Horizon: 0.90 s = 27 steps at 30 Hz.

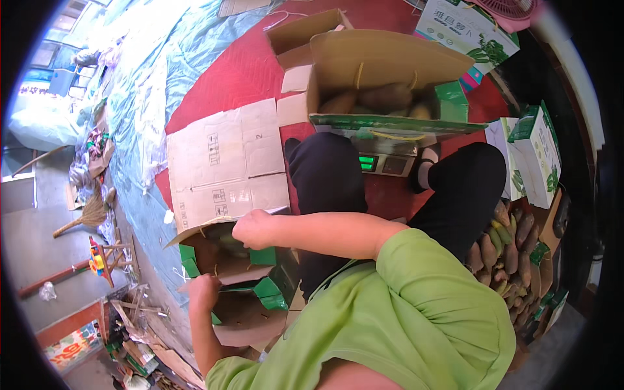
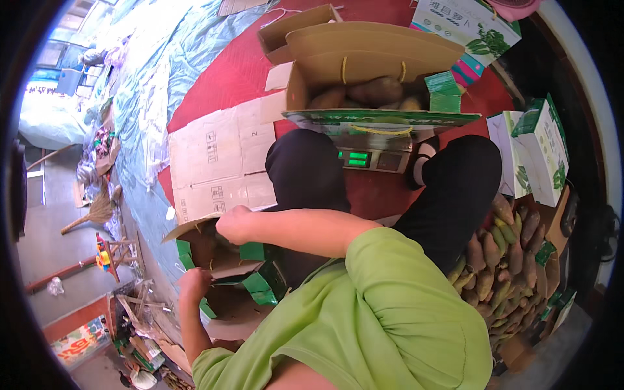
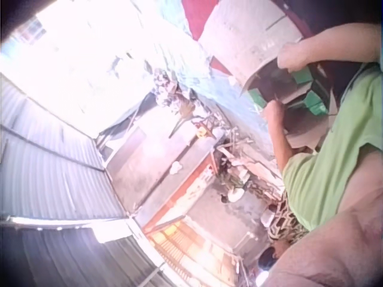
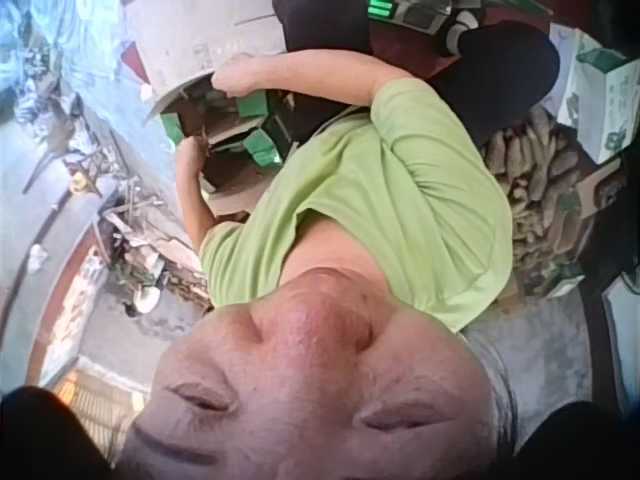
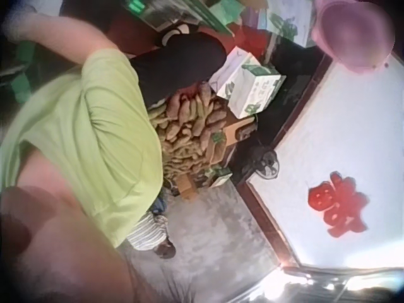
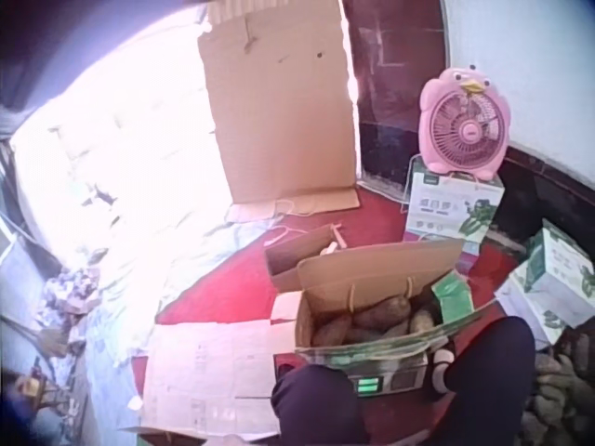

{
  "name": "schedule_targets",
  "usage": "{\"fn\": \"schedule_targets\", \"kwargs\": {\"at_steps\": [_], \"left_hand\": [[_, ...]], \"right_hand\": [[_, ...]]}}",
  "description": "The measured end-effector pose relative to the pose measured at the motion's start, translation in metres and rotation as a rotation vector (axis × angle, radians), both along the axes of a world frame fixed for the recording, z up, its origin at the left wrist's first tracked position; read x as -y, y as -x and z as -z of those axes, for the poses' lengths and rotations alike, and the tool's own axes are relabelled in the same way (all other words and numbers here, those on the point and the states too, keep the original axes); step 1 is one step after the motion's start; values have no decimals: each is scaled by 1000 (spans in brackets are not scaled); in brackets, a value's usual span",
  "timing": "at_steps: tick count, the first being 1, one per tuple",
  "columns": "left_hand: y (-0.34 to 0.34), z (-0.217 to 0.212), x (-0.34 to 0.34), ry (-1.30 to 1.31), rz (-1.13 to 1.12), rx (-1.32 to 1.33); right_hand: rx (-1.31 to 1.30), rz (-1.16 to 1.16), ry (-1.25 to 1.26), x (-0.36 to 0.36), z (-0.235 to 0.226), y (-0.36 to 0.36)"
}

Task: Sorting and packing produce into boxes and weighing them.

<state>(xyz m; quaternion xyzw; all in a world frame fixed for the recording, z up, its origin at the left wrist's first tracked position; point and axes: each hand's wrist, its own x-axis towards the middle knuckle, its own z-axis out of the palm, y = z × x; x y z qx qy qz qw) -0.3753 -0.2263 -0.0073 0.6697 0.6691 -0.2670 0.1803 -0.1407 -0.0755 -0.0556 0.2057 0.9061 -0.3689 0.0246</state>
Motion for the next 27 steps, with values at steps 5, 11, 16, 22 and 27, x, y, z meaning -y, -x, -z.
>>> {"fn": "schedule_targets", "kwargs": {"at_steps": [5, 11, 16, 22, 27], "left_hand": [[-41, -48, -57, -260, -127, 441], [-166, -76, -156, -690, 168, 637], [-254, -71, -205, -781, 435, 798], [-336, -31, -242, -682, 687, 750], [-355, -20, -260, -570, 803, 613]], "right_hand": [[-310, 181, 179, -21, -36, -24], [-666, 591, -285, -96, -99, -150], [-466, 965, -746, -155, -128, -281], [77, 1144, -969, -179, -78, -424], [364, 1135, -625, -176, -71, -440]]}}
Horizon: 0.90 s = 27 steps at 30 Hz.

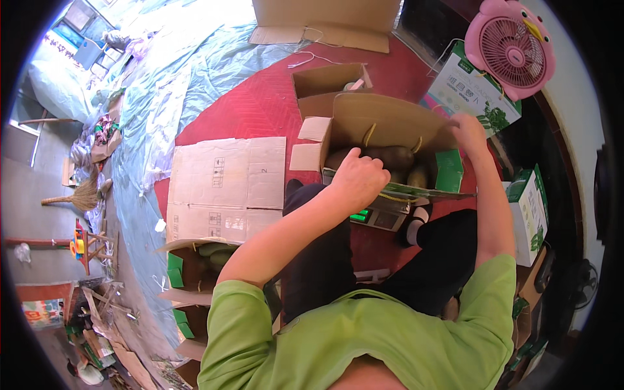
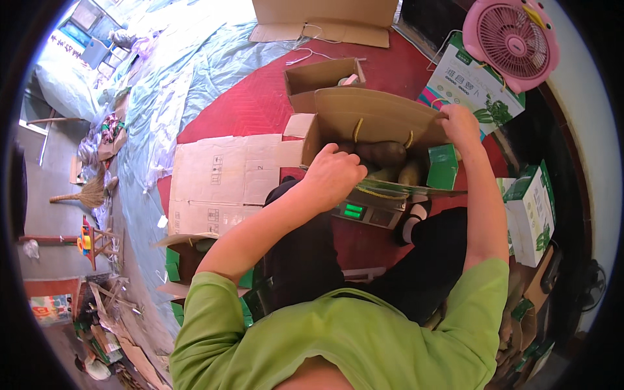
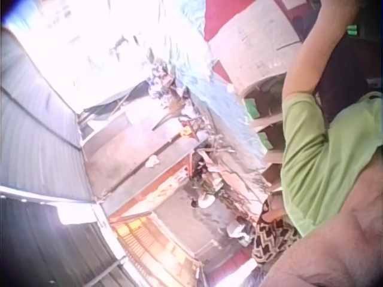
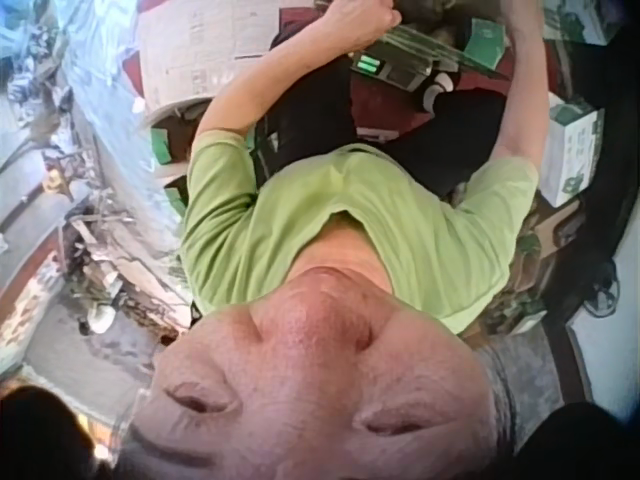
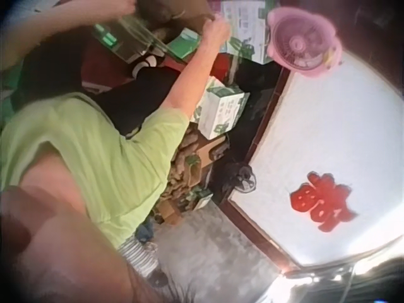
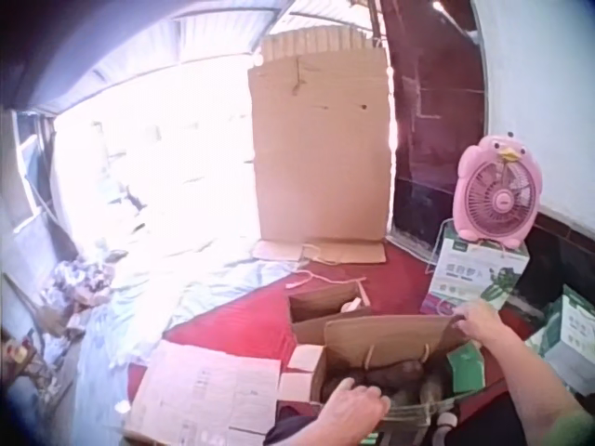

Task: Sorting and packing produce into boxes and weighing them.

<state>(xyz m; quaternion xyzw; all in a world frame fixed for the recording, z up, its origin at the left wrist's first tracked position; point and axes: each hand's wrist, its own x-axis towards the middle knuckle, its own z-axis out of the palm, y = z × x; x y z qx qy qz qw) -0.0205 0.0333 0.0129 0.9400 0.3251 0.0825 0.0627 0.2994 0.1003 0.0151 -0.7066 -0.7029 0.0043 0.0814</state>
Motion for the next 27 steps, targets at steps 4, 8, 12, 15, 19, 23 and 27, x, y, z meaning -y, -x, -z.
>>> {"fn": "schedule_targets", "kwargs": {"at_steps": [4, 8, 12, 15, 19, 23, 27], "left_hand": [[12, -2, -1, 15, 14, -39], [41, 0, -1, -44, -13, 71], [93, -8, -10, -40, -127, 146], [133, -16, -11, -39, -226, 119], [186, -23, -2, -166, -315, 163], [239, -35, 20, -222, -435, 67], [290, -38, 45, -214, -536, -74]], "right_hand": [[-12, -64, -64, 1, -6, 15], [-22, -115, -31, -3, -27, 35], [28, -228, -40, -22, -57, 74], [60, -334, -81, -43, -65, 115], [50, -427, -137, -60, -70, 184], [50, -552, -210, -73, -61, 250], [-40, -604, -139, -69, -38, 324]]}}
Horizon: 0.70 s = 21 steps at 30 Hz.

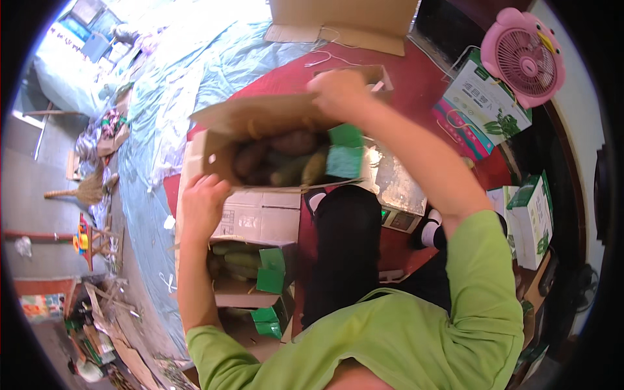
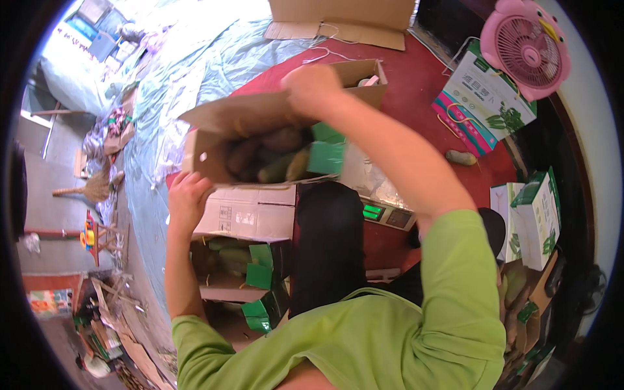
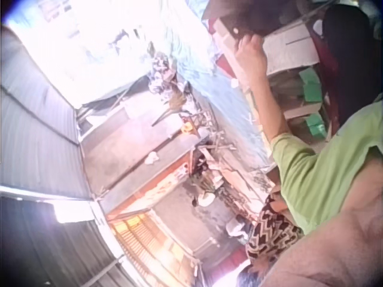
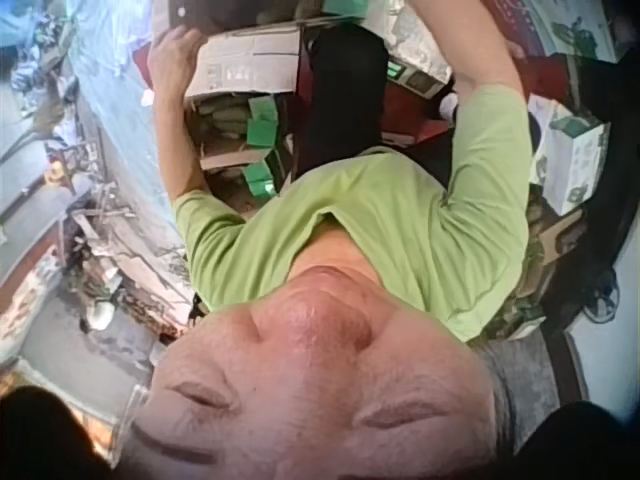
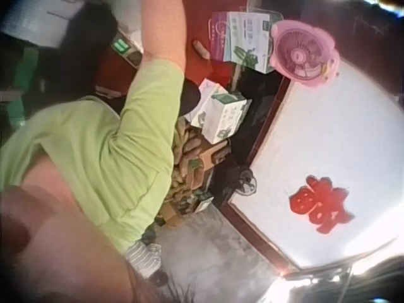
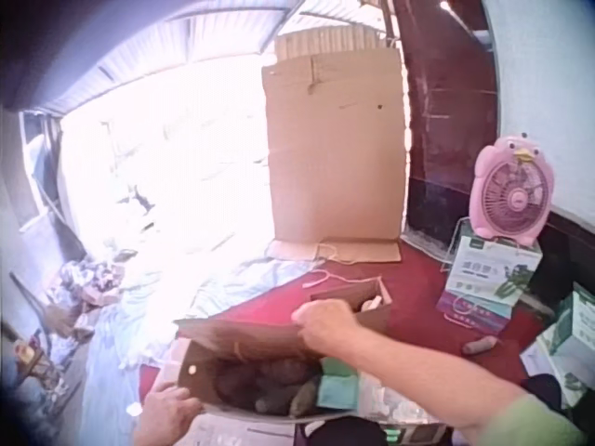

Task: Sorting and packing produce into boxes and weighing them.

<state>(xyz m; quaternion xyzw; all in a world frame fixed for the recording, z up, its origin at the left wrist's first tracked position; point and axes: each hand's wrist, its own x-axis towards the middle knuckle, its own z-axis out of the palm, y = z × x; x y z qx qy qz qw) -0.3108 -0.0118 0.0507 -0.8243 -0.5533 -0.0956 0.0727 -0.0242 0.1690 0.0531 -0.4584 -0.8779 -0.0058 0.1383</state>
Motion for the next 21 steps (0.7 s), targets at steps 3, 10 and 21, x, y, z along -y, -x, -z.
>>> {"fn": "schedule_targets", "kwargs": {"at_steps": [3, 10, 21], "left_hand": [[41, 7, 21, 48, -65, -95], [125, 31, 84, 214, -254, -296], [105, 52, 65, 368, -450, -90]], "right_hand": [[-33, -99, 80, 19, 17, 48], [53, -289, 315, 63, 91, 151], [-51, -217, 529, 42, 70, 93]]}}
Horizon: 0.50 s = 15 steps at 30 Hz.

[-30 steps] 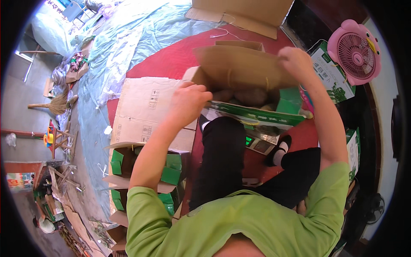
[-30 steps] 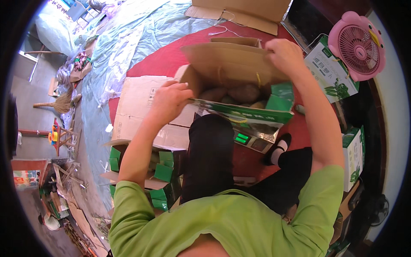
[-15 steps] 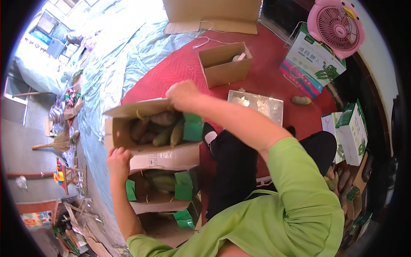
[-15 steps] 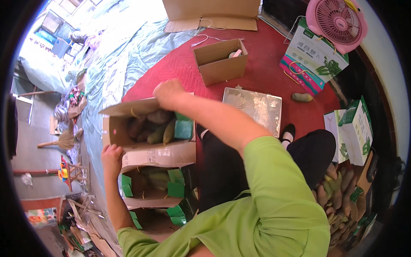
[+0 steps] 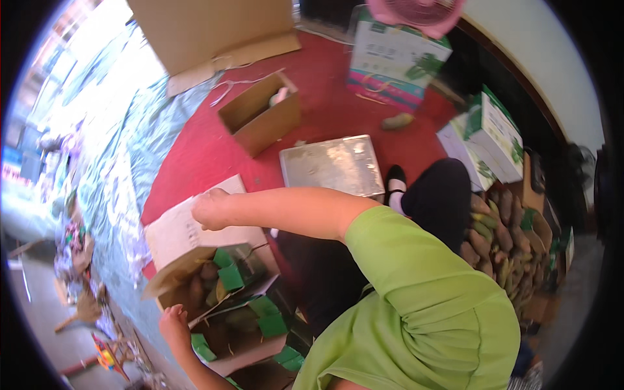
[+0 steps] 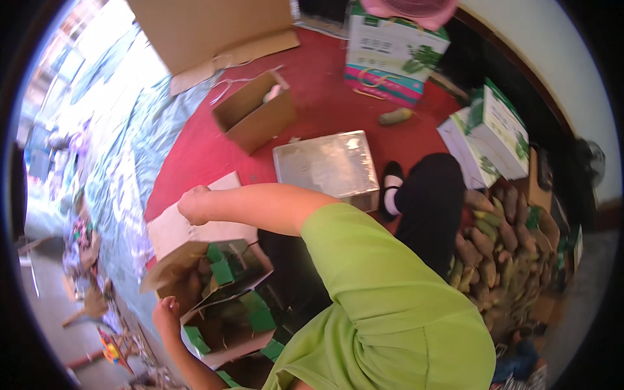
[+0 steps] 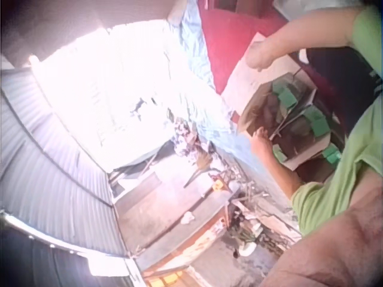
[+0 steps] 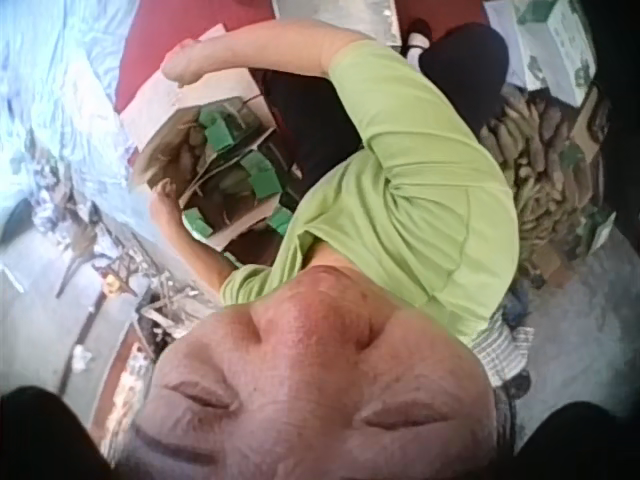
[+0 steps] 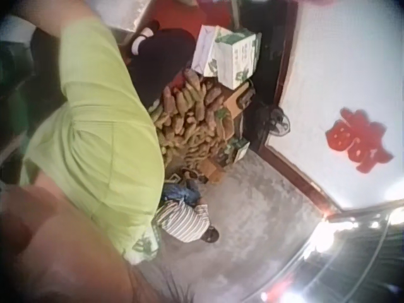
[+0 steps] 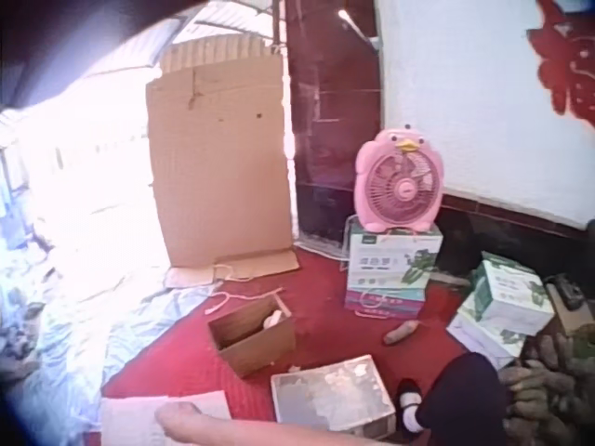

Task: Sorting and packing produce into boxes and weighing them.

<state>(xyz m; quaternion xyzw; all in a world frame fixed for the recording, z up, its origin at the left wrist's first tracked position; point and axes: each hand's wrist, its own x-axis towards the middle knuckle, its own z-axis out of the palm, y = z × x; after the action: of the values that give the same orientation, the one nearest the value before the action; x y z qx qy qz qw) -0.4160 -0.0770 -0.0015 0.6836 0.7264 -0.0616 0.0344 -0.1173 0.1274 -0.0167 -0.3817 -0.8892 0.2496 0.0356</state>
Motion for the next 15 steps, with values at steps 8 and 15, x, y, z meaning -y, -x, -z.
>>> {"fn": "schedule_targets", "kwargs": {"at_steps": [8, 15], "left_hand": [[-150, -8, -64, 26, 325, 205], [-287, -49, -96, -9, 590, 458]], "right_hand": [[95, 296, 48, -22, 6, -165], [130, 582, 42, -9, 13, -324]]}}
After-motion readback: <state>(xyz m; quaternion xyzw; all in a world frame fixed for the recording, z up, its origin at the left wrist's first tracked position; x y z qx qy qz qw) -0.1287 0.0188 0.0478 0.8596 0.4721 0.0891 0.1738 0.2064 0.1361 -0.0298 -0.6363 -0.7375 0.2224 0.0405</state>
